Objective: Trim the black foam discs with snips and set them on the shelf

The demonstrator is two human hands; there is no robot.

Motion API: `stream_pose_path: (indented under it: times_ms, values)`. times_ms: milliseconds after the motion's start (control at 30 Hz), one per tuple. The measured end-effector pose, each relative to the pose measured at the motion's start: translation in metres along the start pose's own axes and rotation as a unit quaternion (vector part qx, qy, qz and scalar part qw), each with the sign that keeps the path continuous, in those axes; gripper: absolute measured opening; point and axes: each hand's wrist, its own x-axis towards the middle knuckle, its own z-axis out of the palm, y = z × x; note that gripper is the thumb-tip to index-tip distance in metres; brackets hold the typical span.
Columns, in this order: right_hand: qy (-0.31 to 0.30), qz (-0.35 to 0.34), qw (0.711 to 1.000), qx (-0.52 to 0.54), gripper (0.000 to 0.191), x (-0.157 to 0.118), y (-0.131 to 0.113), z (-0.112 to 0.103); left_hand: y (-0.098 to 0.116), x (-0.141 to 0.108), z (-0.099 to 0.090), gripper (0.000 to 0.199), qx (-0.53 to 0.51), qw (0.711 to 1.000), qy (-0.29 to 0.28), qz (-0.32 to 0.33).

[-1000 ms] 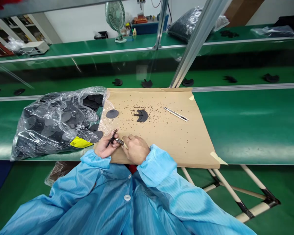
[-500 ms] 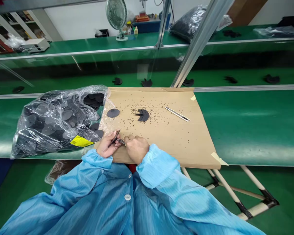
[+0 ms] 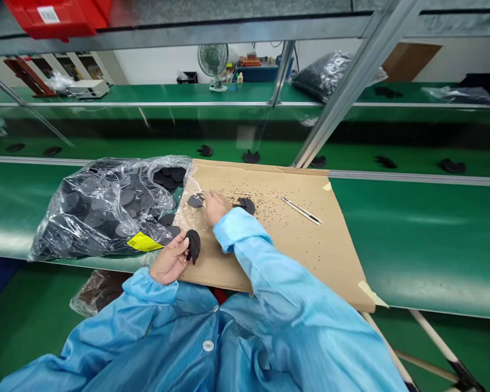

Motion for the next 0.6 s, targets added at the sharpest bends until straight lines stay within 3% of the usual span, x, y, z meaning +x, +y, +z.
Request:
stream_pose_path:
  times_ms: [100,233,367,433,467,500,600]
  values:
    - [-0.029,-0.040,0.998,-0.026,0.033,0.032,-0.010,0.012,0.002,-0.012,-0.003,0.046,0.028,1.000,-0.003,-0.007]
    - [-0.064,-0.043,0.997,-0.027,0.030,0.055,-0.013,0.020,0.005,-0.019,-0.009,0.035,0.022,1.000,0.014,0.006]
    - [-0.050,-0.012,0.999,0.009,0.027,0.048,-0.001,0.014,0.009,-0.014,-0.012,0.032,0.000,0.999,0.049,0.021]
    - [0.001,0.033,0.992,0.118,0.026,0.030,0.007,0.009,0.013,-0.009,-0.009,0.032,0.005,0.997,0.069,0.038]
    - [0.040,0.060,0.974,0.214,0.026,0.019,0.011,0.007,0.015,-0.006,-0.006,0.033,0.010,0.996,0.075,0.051]
    - [0.082,0.087,0.938,0.327,0.027,0.005,0.013,0.005,0.017,-0.003,-0.003,0.033,0.015,0.995,0.076,0.064]
    - [0.156,0.124,0.793,0.575,0.035,-0.036,0.010,0.005,0.017,0.004,0.011,0.036,0.030,0.993,0.064,0.092]
